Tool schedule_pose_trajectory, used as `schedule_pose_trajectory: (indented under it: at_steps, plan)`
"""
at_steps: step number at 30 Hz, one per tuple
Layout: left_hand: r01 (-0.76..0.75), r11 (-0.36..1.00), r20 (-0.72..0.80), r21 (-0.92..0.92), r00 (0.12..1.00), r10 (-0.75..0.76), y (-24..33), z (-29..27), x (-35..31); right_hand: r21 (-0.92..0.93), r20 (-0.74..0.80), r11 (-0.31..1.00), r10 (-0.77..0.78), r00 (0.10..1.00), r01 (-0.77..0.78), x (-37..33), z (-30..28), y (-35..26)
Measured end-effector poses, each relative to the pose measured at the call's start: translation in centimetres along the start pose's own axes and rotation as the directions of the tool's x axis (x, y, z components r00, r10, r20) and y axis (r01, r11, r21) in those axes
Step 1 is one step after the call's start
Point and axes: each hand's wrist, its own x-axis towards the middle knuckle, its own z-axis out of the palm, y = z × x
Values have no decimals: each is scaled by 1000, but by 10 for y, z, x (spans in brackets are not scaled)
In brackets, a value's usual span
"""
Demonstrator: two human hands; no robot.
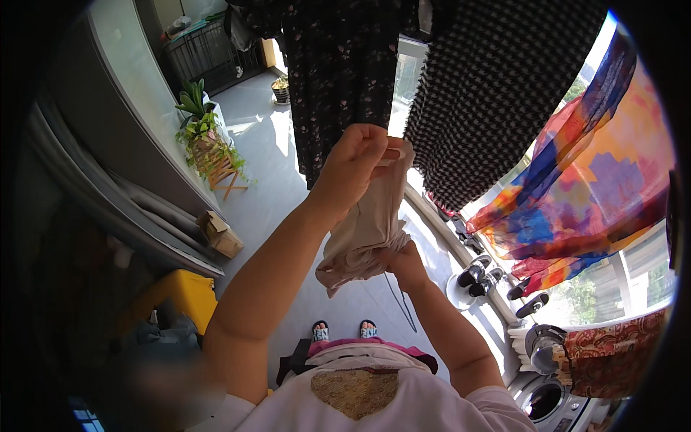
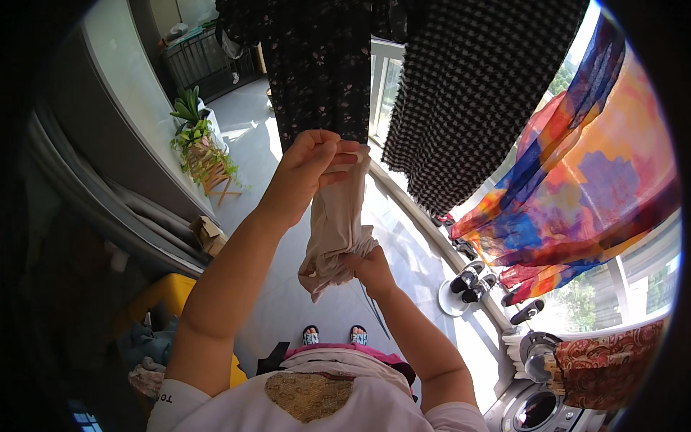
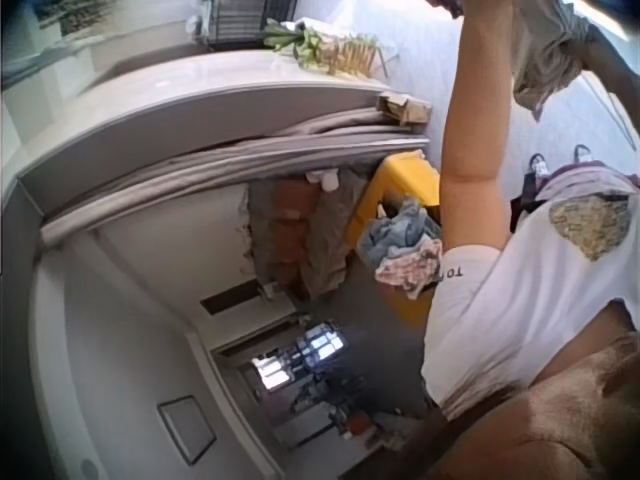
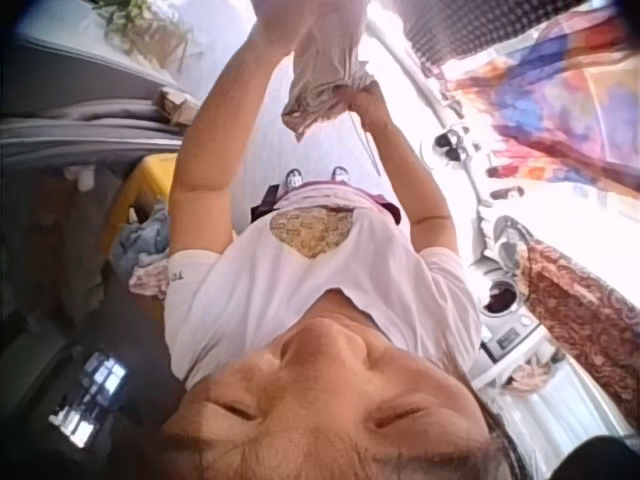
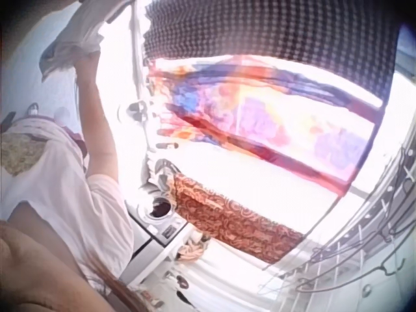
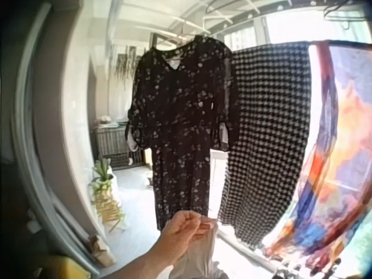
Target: The person removes several items of clothing from a washing machine and hangs them on hangers on a laundry rack.
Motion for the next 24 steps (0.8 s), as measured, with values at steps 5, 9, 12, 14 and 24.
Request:
schedule_pose_trajectory:
  at_steps: [5, 9, 12, 14, 24]
  plan:
    - [-59, 734, 77, 677, 997, 9, -40, -34, -21, 259, -14, 963, 84, 996, -78, 6, -18, -24]
    - [180, 865, 164, 468, 944, -285, -133, -49, -74, 288, -42, 953, 108, 993, -91, 4, -15, -45]
    - [289, 924, 112, 250, 940, -324, -156, -56, -78, 182, -102, 979, 110, 989, -90, 1, -14, -55]
    - [201, 979, 2, 38, 979, -202, -131, -59, -65, 67, -169, 995, 88, 982, -78, 1, -17, -53]
    - [337, 789, 5, -513, 921, -390, 24, -33, 9, -466, -8, 837, -329, 944, 287, 13, -32, 8]
